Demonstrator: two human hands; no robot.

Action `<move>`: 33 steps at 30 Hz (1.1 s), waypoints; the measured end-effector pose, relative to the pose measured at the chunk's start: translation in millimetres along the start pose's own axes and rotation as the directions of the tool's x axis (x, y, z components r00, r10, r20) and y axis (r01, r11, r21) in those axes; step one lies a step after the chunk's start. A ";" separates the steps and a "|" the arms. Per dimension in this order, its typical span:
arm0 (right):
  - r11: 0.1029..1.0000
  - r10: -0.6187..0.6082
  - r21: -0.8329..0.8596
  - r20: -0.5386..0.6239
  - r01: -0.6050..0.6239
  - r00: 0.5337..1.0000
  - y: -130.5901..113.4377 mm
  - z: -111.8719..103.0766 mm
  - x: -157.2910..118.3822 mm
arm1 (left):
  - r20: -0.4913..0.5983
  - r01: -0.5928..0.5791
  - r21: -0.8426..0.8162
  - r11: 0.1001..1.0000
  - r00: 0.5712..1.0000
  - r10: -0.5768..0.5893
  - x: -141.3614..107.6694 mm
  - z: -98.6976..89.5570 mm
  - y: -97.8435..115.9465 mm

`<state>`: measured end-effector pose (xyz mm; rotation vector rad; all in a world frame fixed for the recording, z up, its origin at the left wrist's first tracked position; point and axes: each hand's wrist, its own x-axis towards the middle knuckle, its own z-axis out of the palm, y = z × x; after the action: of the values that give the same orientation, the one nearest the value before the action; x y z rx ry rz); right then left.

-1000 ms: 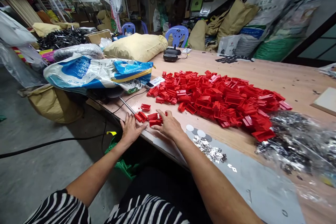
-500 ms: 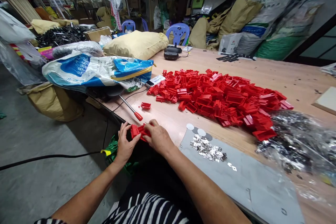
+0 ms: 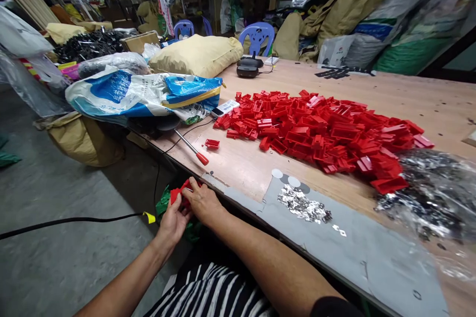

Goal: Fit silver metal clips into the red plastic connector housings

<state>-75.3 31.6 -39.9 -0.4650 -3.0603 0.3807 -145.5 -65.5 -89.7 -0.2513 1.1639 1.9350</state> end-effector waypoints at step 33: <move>0.975 0.097 0.219 -0.229 -0.046 0.969 113.6 -60.2 -21.4 | 0.339 -0.318 0.927 0.197 0.937 -0.082 57.6 -87.1 -58.2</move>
<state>-18.4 144.6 -8.8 -0.5658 -2.7382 0.5996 -158.8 -90.8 -205.8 0.8824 1.9726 0.8660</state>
